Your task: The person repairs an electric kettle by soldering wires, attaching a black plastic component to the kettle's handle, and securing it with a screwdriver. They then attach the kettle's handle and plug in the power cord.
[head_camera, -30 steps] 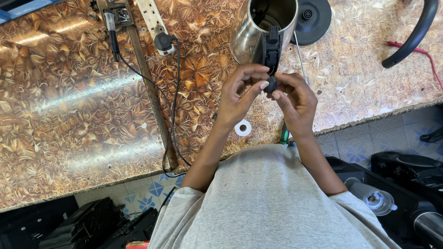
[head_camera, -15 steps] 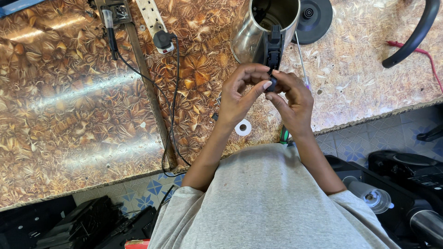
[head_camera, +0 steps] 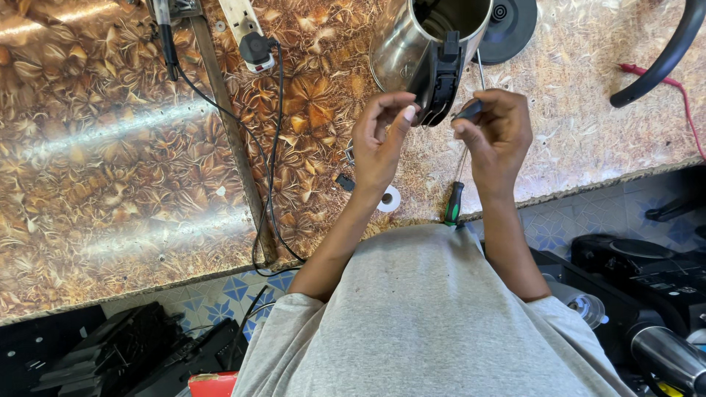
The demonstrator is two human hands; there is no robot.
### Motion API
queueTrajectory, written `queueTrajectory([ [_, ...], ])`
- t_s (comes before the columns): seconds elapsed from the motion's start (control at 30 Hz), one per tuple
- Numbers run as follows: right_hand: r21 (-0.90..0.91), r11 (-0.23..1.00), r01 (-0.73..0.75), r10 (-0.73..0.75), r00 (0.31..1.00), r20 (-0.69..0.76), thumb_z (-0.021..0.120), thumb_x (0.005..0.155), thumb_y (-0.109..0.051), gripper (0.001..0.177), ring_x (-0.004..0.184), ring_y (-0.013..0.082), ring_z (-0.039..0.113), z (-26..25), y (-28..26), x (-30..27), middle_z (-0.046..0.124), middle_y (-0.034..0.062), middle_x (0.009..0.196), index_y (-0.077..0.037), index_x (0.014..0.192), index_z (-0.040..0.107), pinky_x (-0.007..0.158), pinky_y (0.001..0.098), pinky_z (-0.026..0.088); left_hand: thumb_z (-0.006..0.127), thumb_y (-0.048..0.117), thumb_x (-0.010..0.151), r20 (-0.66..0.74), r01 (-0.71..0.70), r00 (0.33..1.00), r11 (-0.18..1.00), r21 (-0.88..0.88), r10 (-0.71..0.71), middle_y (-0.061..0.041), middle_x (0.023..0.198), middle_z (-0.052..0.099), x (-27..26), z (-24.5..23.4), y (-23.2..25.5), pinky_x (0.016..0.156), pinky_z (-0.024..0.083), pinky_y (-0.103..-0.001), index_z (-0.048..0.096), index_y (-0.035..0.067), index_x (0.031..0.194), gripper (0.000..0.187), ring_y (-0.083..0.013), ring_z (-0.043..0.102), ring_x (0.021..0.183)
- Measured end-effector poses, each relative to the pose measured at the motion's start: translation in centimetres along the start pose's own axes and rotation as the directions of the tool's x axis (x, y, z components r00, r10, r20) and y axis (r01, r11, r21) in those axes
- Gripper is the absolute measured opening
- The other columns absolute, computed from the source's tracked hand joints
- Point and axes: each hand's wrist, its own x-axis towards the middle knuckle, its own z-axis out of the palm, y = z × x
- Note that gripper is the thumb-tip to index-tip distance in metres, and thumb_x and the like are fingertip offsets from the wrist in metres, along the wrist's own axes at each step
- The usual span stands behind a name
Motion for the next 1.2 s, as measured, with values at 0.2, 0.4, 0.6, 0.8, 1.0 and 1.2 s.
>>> queueTrajectory([
  [0.2, -0.07, 0.996, 0.063, -0.062, 0.998, 0.015, 0.076, 0.103, -0.006, 0.035, 0.078, 0.0217, 0.06, 0.3, 1.3, 1.4, 0.062, 0.0171, 0.097, 0.003, 0.128, 0.053, 0.071, 0.0334, 0.05, 0.066, 0.018, 0.103, 0.041, 0.043, 0.998, 0.997, 0.069, -0.045, -0.016, 0.116, 0.067, -0.5, 0.8, -0.7, 0.092, 0.053, -0.038, 0.062, 0.007, 0.134, 0.034, -0.0276, 0.063, 0.107],
  [0.4, -0.246, 0.926, 0.287, -0.277, 0.958, 0.076, 0.086, 0.098, -0.008, 0.039, 0.071, 0.0285, 0.062, 0.0, 1.5, 2.2, 0.06, 0.0204, 0.095, 0.01, 0.119, 0.059, 0.064, 0.0379, 0.051, 0.076, 0.023, 0.097, 0.072, 0.024, 0.997, 0.99, 0.139, -0.034, -0.003, 0.112, 0.073, -0.7, 1.3, -2.9, 0.087, 0.051, -0.028, 0.067, 0.019, 0.132, 0.037, -0.0126, 0.066, 0.102],
  [0.6, -0.335, 0.851, 0.405, -0.382, 0.914, 0.137, 0.088, 0.097, -0.011, 0.038, 0.064, 0.0285, 0.06, -0.1, 2.1, 2.8, 0.058, 0.0183, 0.095, 0.01, 0.119, 0.066, 0.057, 0.0381, 0.049, 0.075, 0.018, 0.096, 0.125, 0.003, 0.992, 0.993, 0.122, -0.018, -0.008, 0.108, 0.073, -0.8, 1.3, -3.7, 0.087, 0.056, -0.038, 0.068, 0.017, 0.127, 0.032, -0.0265, 0.072, 0.104],
  [0.8, -0.316, 0.835, 0.45, -0.404, 0.892, 0.203, 0.091, 0.095, -0.009, 0.039, 0.065, 0.0258, 0.056, -0.1, 1.6, 3.8, 0.057, 0.0169, 0.096, 0.012, 0.121, 0.071, 0.058, 0.0375, 0.046, 0.074, 0.017, 0.097, 0.142, -0.007, 0.99, 0.997, 0.078, -0.004, -0.007, 0.111, 0.072, -0.9, 1.3, -4.2, 0.089, 0.056, -0.039, 0.067, 0.018, 0.128, 0.032, -0.026, 0.071, 0.107],
  [1.0, -0.441, 0.803, 0.401, -0.284, 0.908, 0.308, 0.079, 0.105, -0.019, 0.036, 0.074, 0.0257, 0.049, 0.0, -0.2, 3.7, 0.052, 0.0178, 0.104, 0.003, 0.13, 0.065, 0.069, 0.0395, 0.044, 0.06, 0.028, 0.103, 0.242, 0.055, 0.965, 0.978, 0.201, -0.104, -0.005, 0.112, 0.068, -0.3, 0.8, -1.1, 0.085, 0.05, -0.03, 0.057, 0.013, 0.129, 0.029, -0.0174, 0.064, 0.096],
  [1.2, -0.404, 0.845, 0.35, -0.21, 0.913, 0.351, 0.067, 0.112, -0.018, 0.033, 0.089, 0.0311, 0.059, -0.7, -1.3, 3.9, 0.055, 0.0214, 0.107, 0.007, 0.134, 0.065, 0.076, 0.0398, 0.049, 0.044, 0.047, 0.108, 0.301, 0.061, 0.948, 0.987, 0.151, -0.105, -0.01, 0.129, 0.068, 0.1, 0.2, -1.0, 0.103, 0.052, -0.037, 0.057, 0.009, 0.134, 0.048, -0.0243, 0.066, 0.121],
])
